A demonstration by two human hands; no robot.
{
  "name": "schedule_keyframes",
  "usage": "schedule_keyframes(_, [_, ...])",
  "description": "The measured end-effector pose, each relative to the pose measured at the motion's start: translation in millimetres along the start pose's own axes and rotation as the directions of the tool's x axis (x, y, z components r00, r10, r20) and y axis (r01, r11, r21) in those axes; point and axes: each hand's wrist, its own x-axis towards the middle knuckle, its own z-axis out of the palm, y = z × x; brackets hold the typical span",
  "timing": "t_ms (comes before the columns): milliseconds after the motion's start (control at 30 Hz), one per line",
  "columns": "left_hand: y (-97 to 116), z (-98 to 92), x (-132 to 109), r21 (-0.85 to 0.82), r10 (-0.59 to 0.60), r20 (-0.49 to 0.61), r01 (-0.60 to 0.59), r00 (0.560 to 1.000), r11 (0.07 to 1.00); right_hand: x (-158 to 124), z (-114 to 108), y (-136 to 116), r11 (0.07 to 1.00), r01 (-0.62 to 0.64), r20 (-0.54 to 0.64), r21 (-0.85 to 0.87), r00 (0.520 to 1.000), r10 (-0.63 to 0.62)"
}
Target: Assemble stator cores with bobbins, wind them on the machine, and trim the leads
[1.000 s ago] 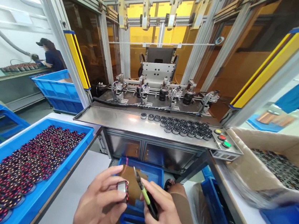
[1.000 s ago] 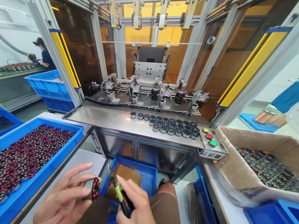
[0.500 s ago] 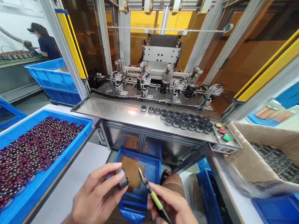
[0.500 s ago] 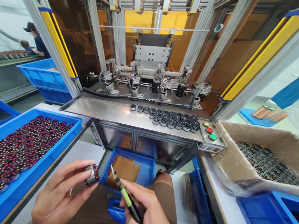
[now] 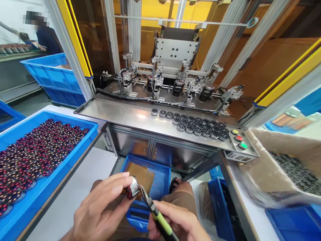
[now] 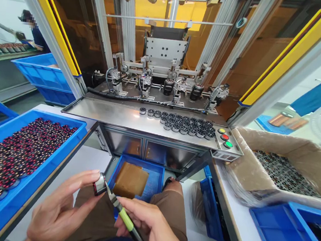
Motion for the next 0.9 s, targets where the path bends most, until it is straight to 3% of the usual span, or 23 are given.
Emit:
schedule_keyframes(233, [3,-0.7,1,0.017,-0.071,0.031,0.071,0.997,0.997,5,1,-4,1.000,0.000,0.021,0.030,1.000,-0.001])
schedule_keyframes(467, [5,1.6,1,-0.020,-0.039,0.023,0.039,0.999,0.999,8,2,-1,0.999,0.023,-0.006,0.040,1.000,-0.023])
schedule_keyframes(900, [9,0.2,1,0.020,-0.136,0.025,0.136,0.990,0.991,17,5,-7,0.997,-0.074,-0.017,-0.014,0.997,0.073])
